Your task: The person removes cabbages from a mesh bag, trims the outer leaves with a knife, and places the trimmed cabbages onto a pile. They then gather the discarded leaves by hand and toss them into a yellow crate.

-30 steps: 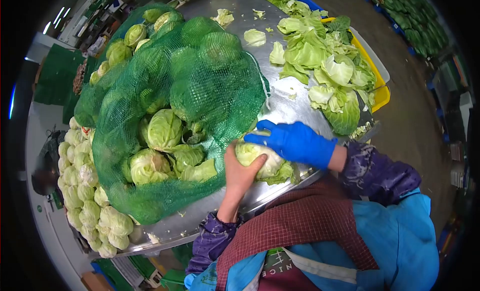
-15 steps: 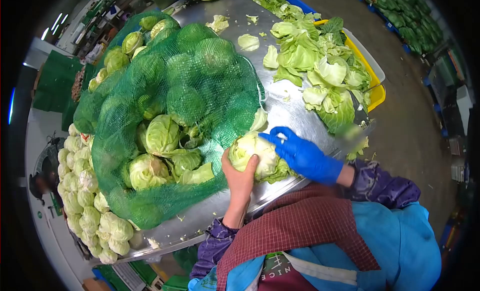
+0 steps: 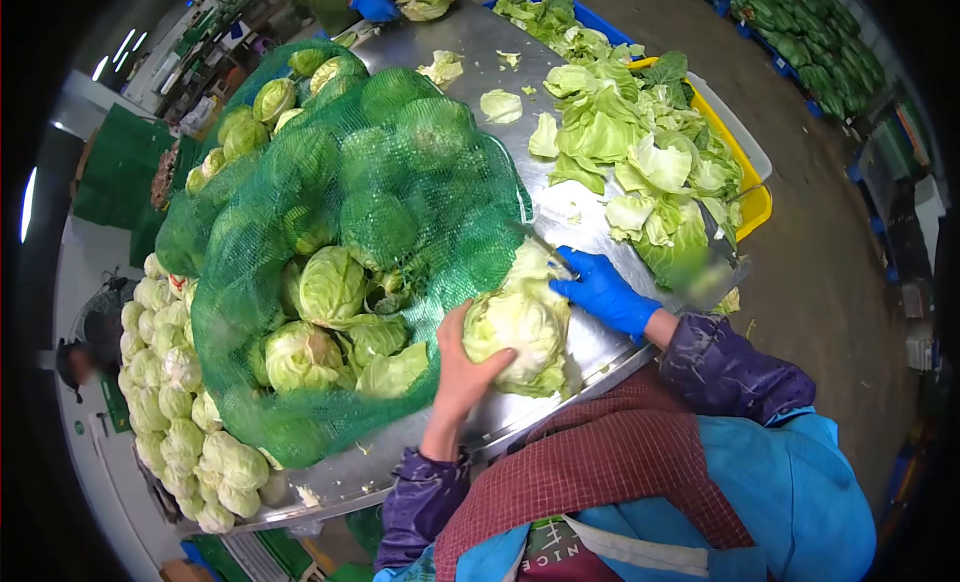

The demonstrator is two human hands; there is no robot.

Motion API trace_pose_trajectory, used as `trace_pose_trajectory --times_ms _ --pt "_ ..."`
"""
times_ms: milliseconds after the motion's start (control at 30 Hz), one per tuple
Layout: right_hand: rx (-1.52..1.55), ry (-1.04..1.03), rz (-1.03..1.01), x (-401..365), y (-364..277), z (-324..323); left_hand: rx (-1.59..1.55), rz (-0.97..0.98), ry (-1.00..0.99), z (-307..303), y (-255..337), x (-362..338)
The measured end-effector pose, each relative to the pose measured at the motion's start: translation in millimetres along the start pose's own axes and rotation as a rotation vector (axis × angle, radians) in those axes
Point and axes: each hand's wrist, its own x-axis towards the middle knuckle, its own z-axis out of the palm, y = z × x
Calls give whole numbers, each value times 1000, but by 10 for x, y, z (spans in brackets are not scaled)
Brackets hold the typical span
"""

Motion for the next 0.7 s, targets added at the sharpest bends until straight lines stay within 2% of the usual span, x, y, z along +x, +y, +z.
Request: trace_pose_trajectory --times_ms 67,100,133,167,200,233,267,300,333,400,433,467,533,567,633,700 --pt "-42 256 -115 95 169 -5 32 -44 94 -131 137 -114" --pt "38 165 37 94 152 -57 38 -47 102 -132 108 -174" --pt "46 160 36 78 124 -28 -11 -133 234 -102 66 -247" --pt "-74 132 -92 4 -1 -13 -61 -222 361 -81 32 -310" --pt "-202 104 -223 -65 -178 -43 -62 -228 360 -67 17 -327" --pt "-256 -2 -140 -127 -507 -103 -106 -197 333 -40 7 -332" --pt "-197 -22 -195 -142 -681 -106 -151 -164 307 -16 3 -336" --pt "-201 -51 -276 -104 -697 -47 -33 -90 309 -32 159 -304" --pt "-200 -80 -355 -84 -680 14 -32 -95 310 -61 222 -243" --pt "-205 -279 -275 -94 -631 79 172 123 96 -116 297 -142" --pt "-99 -211 -216 -136 -591 99 175 64 181 -91 320 -146" --pt "-103 -217 -214 -190 -595 90 169 59 183 -48 314 -177" --pt "-83 -127 -93 -314 -595 87 329 39 376 70 256 -287" --pt "-103 -88 -134 -348 -519 107 342 22 288 178 227 -332" --pt "-154 -79 -171 -375 -510 118 260 13 289 300 360 -359" --pt "-264 -43 -347 -397 -639 30 246 32 266 290 403 -272"
